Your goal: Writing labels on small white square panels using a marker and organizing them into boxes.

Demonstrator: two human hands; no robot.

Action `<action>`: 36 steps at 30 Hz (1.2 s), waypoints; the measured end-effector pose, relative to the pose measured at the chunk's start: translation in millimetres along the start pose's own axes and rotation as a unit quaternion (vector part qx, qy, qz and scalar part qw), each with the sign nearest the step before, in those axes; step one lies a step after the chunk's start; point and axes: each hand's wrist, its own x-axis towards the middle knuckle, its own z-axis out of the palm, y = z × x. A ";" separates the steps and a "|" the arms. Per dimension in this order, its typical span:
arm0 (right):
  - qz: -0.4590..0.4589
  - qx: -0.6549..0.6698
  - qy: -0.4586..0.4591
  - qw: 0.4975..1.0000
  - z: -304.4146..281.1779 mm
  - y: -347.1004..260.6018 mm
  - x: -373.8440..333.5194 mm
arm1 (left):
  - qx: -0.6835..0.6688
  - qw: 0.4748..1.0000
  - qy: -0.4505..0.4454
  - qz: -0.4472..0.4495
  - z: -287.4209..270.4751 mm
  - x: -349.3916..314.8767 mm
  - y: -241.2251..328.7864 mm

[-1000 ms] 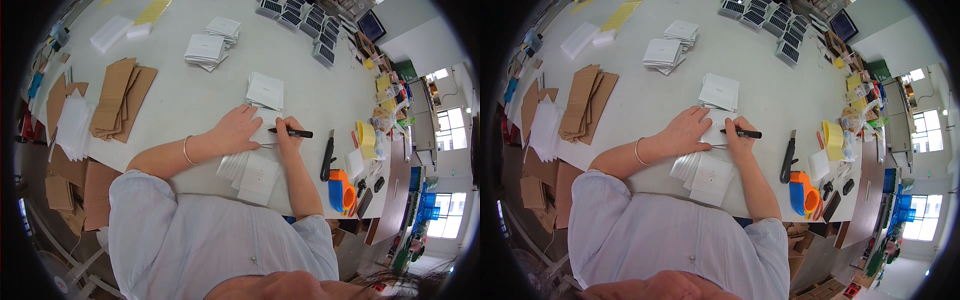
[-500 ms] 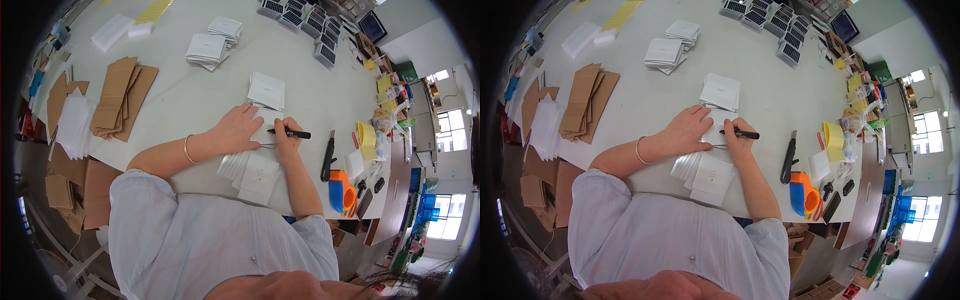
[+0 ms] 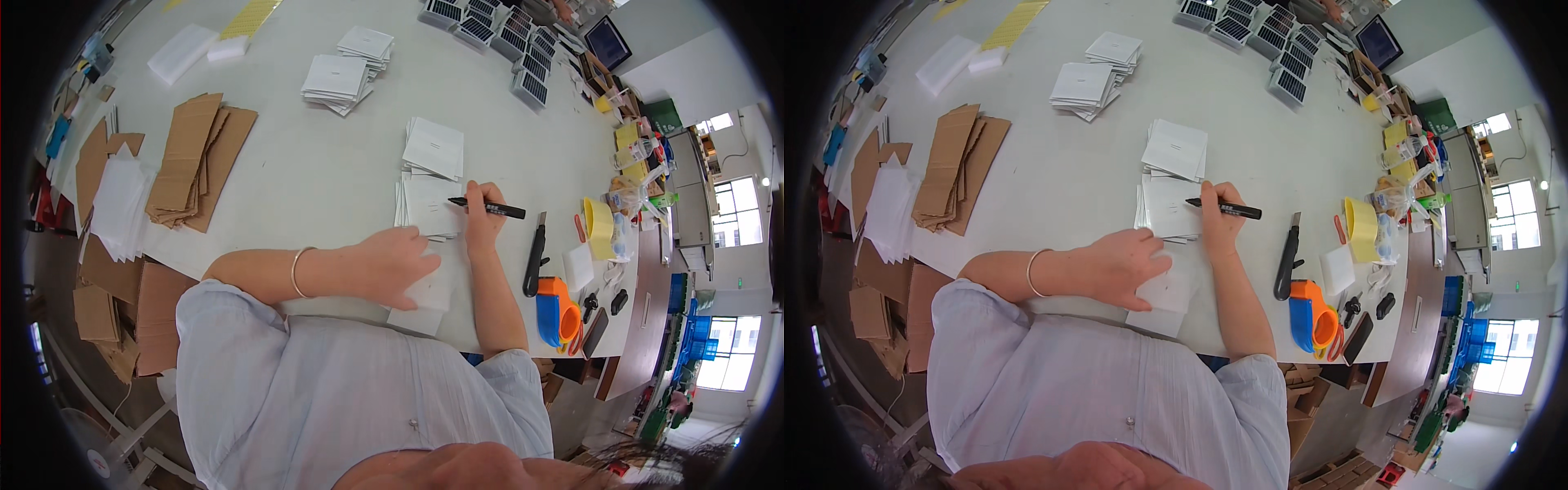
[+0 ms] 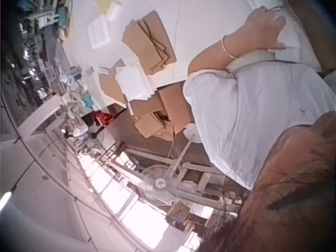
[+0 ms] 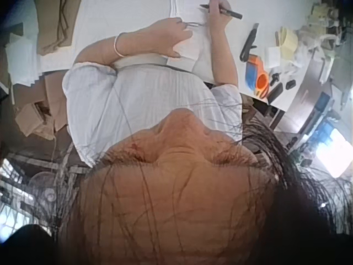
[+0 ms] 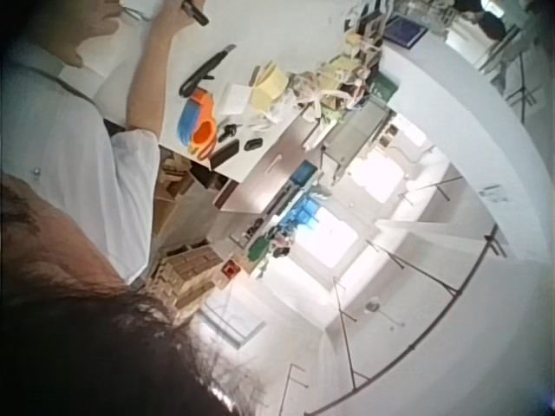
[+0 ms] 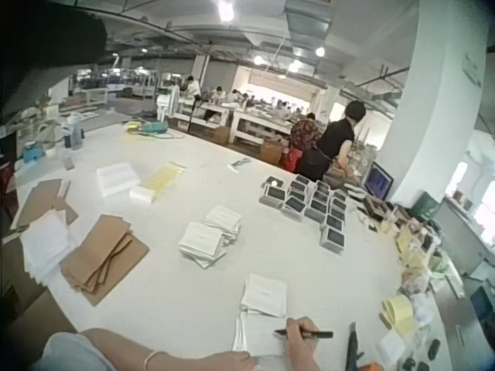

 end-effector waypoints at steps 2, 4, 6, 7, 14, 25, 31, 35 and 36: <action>-0.005 -0.031 -0.013 0.999 3.8 0.6 -0.8 | 0.030 0.998 0.035 0.037 9.2 0.0 -6.8; -0.021 -0.077 -0.042 0.996 7.8 -0.1 -2.0 | 0.013 0.996 0.082 0.034 4.0 5.7 -16.3; -0.040 -0.095 -0.054 0.993 12.8 -4.1 -4.5 | 0.029 0.992 0.119 -0.016 -0.9 12.7 -27.4; -0.059 -0.113 -0.067 0.990 14.6 -6.3 -5.4 | 0.044 0.985 0.155 -0.067 -2.0 15.6 -32.5; -0.060 -0.142 -0.067 0.986 16.2 -3.5 -5.0 | 0.059 0.975 0.191 -0.093 10.2 20.4 -51.6; -0.049 -0.110 -0.071 0.990 1.7 5.9 -13.5 | 0.042 0.975 0.193 -0.102 9.2 20.4 -53.1; -0.071 -0.129 -0.099 0.984 6.9 -1.6 -15.8 | 0.052 0.976 0.183 -0.107 6.7 20.4 -52.1; -0.059 -0.115 -0.075 0.989 8.0 -0.1 -15.1 | 0.055 0.974 0.194 -0.103 8.0 20.0 -53.1; -0.065 -0.122 -0.072 0.988 7.4 1.8 -15.2 | 0.057 0.973 0.200 -0.099 9.0 20.2 -53.5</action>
